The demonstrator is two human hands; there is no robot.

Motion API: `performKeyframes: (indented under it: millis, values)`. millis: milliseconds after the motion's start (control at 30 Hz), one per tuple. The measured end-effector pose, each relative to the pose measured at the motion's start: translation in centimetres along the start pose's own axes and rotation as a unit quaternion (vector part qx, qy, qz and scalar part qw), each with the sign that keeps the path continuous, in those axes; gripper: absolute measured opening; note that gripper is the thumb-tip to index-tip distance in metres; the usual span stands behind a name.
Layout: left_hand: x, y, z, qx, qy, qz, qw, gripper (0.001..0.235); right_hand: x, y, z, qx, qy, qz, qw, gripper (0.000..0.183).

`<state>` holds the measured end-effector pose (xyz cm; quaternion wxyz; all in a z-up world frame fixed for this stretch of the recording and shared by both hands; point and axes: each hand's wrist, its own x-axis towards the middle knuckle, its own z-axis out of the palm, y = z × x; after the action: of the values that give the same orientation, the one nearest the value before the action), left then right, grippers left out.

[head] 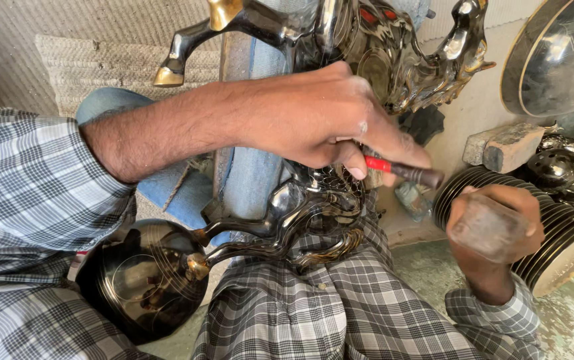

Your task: The person uses a hammer and chisel to engrave a decorative pattern on a polished metal object. They repeatedly strike the chisel to create a textured design on the surface.

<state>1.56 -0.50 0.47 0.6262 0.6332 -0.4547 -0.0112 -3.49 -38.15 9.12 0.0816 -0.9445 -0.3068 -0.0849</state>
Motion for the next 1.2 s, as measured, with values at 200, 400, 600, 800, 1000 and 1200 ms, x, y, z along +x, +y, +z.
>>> performKeyframes:
  millis: [200, 400, 600, 800, 1000, 1200]
  values:
    - [0.0, -0.4, -0.3, -0.045, -0.040, 0.024, 0.998, 0.067, 0.8, -0.3, -0.9, 0.223, 0.060, 0.039, 0.972, 0.028]
    - [-0.6, -0.2, -0.4, -0.037, -0.034, 0.029, 0.998, 0.070, 2.1, -1.0, -2.4, 0.031, -0.059, -0.019, 0.998, 0.035]
    - [-1.5, -0.2, 0.6, -0.026, 0.028, 0.006, 0.999, 0.062, 3.2, 0.1, -3.0, 0.034, -0.088, -0.055, 0.994, 0.041]
    - [-2.9, -0.1, 1.9, -0.009, 0.129, 0.007, 0.992, 0.049, 5.0, 1.7, -3.0, -0.032, -0.107, -0.168, 0.979, 0.084]
    - [-3.4, 0.5, 3.7, -0.021, 0.212, -0.034, 0.976, 0.041, 4.3, 1.5, -1.8, -0.001, -0.079, -0.170, 0.982, 0.112]
    - [-2.3, 1.9, 2.6, 0.008, 0.183, -0.075, 0.980, 0.037, 1.6, 2.8, -0.5, 0.073, -0.060, -0.074, 0.993, 0.094]
